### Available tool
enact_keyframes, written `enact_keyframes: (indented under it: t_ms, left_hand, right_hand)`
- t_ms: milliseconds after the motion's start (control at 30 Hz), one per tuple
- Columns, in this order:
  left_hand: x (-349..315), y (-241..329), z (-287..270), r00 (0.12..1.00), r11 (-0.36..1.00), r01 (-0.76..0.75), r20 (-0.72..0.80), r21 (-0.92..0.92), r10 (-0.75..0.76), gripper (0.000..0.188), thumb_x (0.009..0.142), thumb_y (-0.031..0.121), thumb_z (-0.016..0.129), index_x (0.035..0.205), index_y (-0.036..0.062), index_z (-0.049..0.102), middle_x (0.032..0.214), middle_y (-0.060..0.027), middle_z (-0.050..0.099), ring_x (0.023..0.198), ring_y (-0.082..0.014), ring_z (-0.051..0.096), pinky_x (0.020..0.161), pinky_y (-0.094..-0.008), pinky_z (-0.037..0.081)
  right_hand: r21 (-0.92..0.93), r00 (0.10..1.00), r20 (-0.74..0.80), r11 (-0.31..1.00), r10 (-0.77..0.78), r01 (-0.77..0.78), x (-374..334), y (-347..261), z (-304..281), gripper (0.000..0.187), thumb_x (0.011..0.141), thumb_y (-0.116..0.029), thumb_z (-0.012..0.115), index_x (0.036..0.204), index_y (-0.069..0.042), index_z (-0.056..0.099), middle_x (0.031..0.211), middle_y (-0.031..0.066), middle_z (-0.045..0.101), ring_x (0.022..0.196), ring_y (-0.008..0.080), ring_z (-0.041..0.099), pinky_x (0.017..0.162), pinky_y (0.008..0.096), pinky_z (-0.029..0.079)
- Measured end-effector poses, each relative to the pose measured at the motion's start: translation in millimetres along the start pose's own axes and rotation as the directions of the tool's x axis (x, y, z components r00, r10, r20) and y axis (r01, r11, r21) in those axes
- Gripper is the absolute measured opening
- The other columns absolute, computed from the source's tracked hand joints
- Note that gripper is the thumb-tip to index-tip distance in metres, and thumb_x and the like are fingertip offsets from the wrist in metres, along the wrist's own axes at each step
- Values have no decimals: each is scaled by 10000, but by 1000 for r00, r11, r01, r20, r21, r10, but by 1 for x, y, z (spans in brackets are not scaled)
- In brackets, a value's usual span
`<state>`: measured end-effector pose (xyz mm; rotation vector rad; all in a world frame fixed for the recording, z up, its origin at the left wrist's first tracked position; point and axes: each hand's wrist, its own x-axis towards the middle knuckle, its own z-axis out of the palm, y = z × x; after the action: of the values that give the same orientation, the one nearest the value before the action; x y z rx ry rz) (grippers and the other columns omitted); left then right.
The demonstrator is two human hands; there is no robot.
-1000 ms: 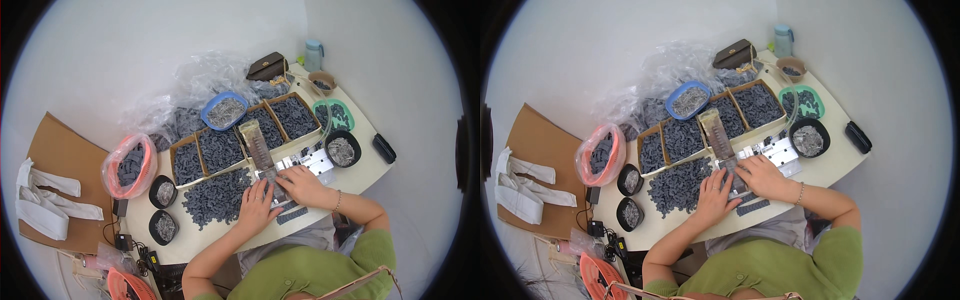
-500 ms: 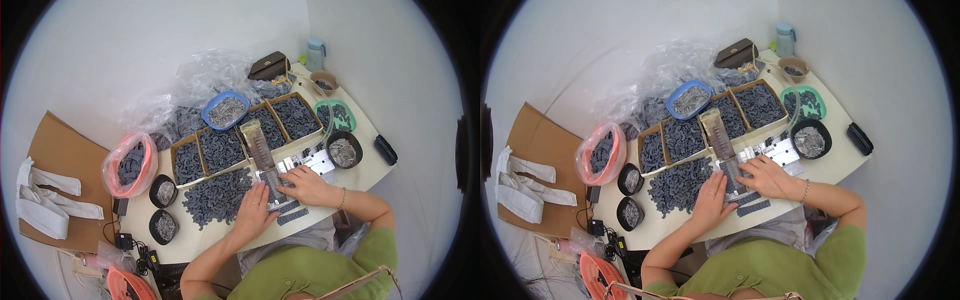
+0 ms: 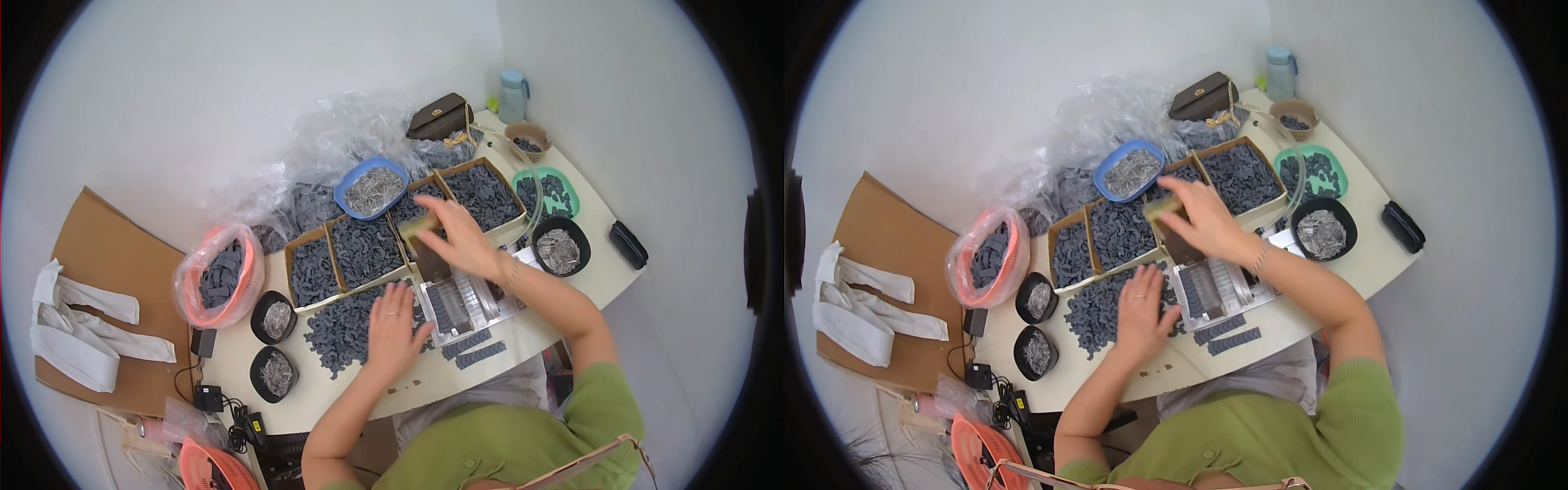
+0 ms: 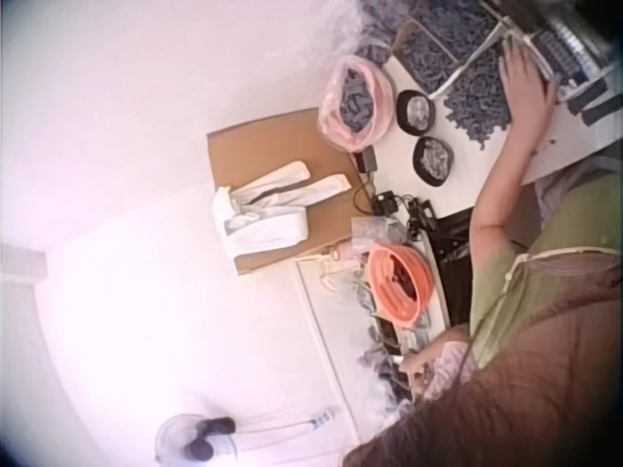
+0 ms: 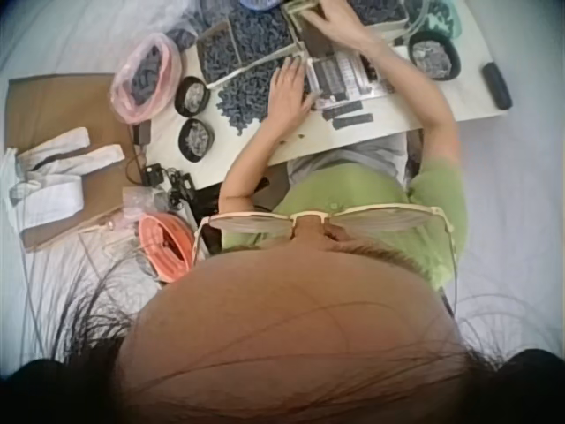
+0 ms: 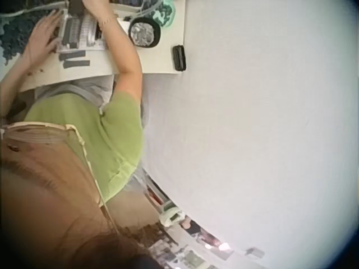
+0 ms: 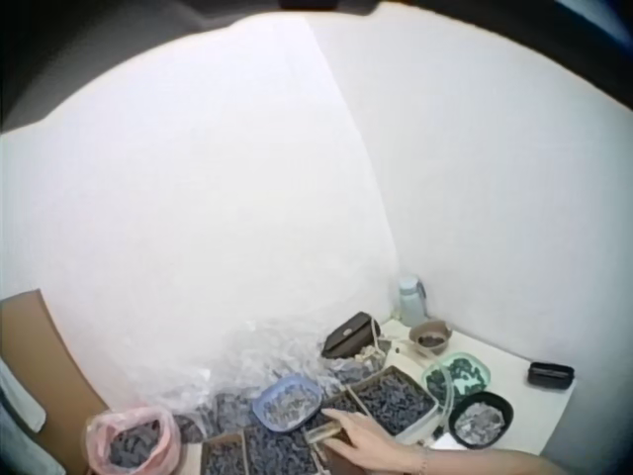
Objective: The person picks up metal parts from several containers and places them into a metal jig or fixture on a workbench.
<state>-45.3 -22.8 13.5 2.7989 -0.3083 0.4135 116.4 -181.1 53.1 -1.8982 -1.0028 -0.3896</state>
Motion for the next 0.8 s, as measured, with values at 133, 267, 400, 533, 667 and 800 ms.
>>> enact_keyframes:
  t_ms: [133,267,400,533,667,800]
  left_hand:
    - [-18,-26,-20,995,998,65,-76,-16,-66,561,861,301,642,1285,-40,502,1375,-220,445,1322,-383,370,1087,-507,264]
    - [-25,-32,-22,995,997,44,-91,-64,-50,450,845,255,664,1201,-7,582,1342,-205,480,1300,-385,398,1074,-519,278]
    - [-22,-24,-24,995,997,7,-96,-80,-15,399,819,228,695,1151,20,621,1315,-168,516,1282,-360,432,1064,-519,296]
    - [-19,-21,-24,996,996,-20,-88,-90,12,390,810,223,708,1139,30,629,1288,-143,542,1276,-345,447,1065,-509,302]
    - [-23,-18,-21,995,993,-60,-85,-102,51,357,809,207,705,1113,31,642,1244,-131,576,1246,-334,481,1047,-502,332]
    - [-25,-17,-11,989,981,-128,-88,-146,116,302,813,167,688,1084,35,666,1181,-134,621,1195,-318,539,992,-453,413]
  right_hand:
    - [-296,822,212,767,-529,570,-66,-33,-24,307,737,-185,685,1028,-101,635,893,51,628,901,206,577,775,348,473]
    - [-290,769,339,718,-542,633,-127,-51,-20,255,772,-142,599,1015,-69,623,967,83,642,981,198,591,821,297,487]
    - [-365,793,423,718,-439,593,-140,-66,-18,299,786,-142,561,1056,-25,606,1012,149,634,999,241,588,851,316,487]
    - [-387,757,483,669,-440,635,-145,-69,-16,317,785,-143,551,1068,-10,601,1023,202,619,1010,272,584,882,330,483]
    - [-351,786,426,719,-447,600,-148,-64,-18,315,772,-141,567,1072,-57,613,1034,140,632,999,242,591,876,325,485]
    - [-276,789,301,743,-536,610,-127,-48,-26,346,725,-151,621,1069,-118,627,989,45,649,968,198,601,822,331,497]
